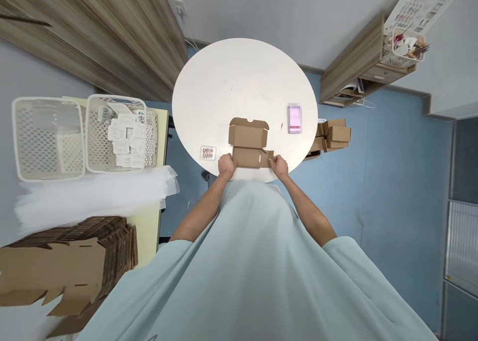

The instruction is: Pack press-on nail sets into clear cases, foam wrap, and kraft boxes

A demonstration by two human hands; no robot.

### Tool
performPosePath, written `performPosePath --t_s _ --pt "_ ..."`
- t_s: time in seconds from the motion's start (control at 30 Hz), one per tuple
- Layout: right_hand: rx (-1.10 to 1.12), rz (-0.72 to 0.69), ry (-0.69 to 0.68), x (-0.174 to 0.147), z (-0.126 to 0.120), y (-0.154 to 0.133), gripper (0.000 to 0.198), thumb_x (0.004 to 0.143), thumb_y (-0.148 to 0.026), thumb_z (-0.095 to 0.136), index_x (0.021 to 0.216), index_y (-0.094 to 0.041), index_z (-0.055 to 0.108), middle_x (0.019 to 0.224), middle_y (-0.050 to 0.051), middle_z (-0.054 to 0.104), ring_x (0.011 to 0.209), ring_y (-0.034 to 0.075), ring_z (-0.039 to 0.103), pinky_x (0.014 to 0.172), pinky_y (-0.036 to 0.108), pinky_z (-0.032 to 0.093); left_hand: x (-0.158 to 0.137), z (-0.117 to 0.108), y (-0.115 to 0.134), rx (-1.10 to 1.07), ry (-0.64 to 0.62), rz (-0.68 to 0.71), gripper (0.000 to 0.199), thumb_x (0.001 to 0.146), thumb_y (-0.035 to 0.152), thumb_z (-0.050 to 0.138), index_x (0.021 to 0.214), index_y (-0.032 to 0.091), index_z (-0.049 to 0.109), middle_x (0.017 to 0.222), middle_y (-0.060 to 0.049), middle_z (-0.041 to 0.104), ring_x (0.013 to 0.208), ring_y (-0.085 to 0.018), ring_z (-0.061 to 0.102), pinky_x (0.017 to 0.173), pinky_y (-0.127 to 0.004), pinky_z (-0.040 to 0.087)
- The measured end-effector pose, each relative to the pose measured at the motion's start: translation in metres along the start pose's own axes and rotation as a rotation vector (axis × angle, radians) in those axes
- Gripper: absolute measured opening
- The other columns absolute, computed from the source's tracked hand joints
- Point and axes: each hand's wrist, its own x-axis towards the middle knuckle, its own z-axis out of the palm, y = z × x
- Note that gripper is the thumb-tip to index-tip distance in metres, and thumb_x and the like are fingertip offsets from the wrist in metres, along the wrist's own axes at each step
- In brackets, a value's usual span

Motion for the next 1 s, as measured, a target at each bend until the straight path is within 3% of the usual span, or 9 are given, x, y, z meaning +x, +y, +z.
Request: performPosePath --t_s 0.13,0.33,0.53,0.63,0.8,1.0 --pt "0.051 0.042 -0.021 -0.002 0.004 -0.005 0.012 0.109 -0.032 0.056 0.103 -0.025 0.063 0.11 0.008 0.081 0.104 0.025 0.075 0.084 0.032 0.052 -0.002 0.001 -0.001 0.034 -0.007 0.008 0.02 0.103 0.019 0.055 0.108 0.019 0.074 0.115 -0.016 0.078 0.111 -0.031 0.073 0.094 -0.036 0.054" --pt "0.11 -0.082 -0.032 -0.012 0.001 -0.025 0.012 0.109 -0.035 0.059 0.102 -0.026 0.061 0.095 0.004 0.08 0.096 0.025 0.077 0.082 0.031 0.051 -0.005 0.002 -0.002 0.048 0.002 0.008 0.021 0.102 0.019 0.055 0.108 0.018 0.075 0.116 -0.017 0.079 0.113 -0.032 0.074 0.096 -0.037 0.055" --pt "0.11 -0.147 -0.074 -0.01 0.009 -0.048 0.019 0.108 -0.041 0.068 0.113 -0.023 0.067 0.105 0.007 0.084 0.102 0.024 0.078 0.09 0.031 0.054 -0.01 0.005 -0.001 -0.005 0.004 -0.019 0.016 0.099 0.021 0.061 0.106 0.019 0.076 0.115 -0.017 0.079 0.114 -0.033 0.075 0.096 -0.039 0.056" --pt "0.057 -0.11 -0.053 -0.003 0.013 -0.053 0.016 0.109 -0.035 0.068 0.114 -0.021 0.071 0.114 0.009 0.084 0.108 0.025 0.078 0.091 0.03 0.054 -0.012 0.007 -0.001 0.001 0.012 -0.02 0.017 0.099 0.022 0.06 0.105 0.019 0.076 0.113 -0.016 0.079 0.112 -0.033 0.075 0.095 -0.039 0.056" --pt "-0.147 -0.088 -0.095 0.003 0.013 -0.056 0.028 0.112 -0.03 0.058 0.092 -0.021 0.076 0.1 0.012 0.083 0.098 0.027 0.077 0.083 0.031 0.052 -0.016 0.009 -0.001 0.004 0.007 -0.036 0.017 0.1 0.022 0.061 0.107 0.019 0.076 0.116 -0.017 0.079 0.115 -0.033 0.074 0.097 -0.04 0.056" --pt "-0.328 -0.082 -0.108 0.0 0.01 -0.068 0.027 0.11 -0.02 0.051 0.11 -0.014 0.077 0.112 0.021 0.08 0.104 0.03 0.075 0.083 0.032 0.05 -0.021 0.012 0.001 0.005 -0.018 -0.046 0.022 0.103 0.021 0.056 0.112 0.018 0.076 0.118 -0.018 0.079 0.117 -0.033 0.075 0.1 -0.04 0.055"
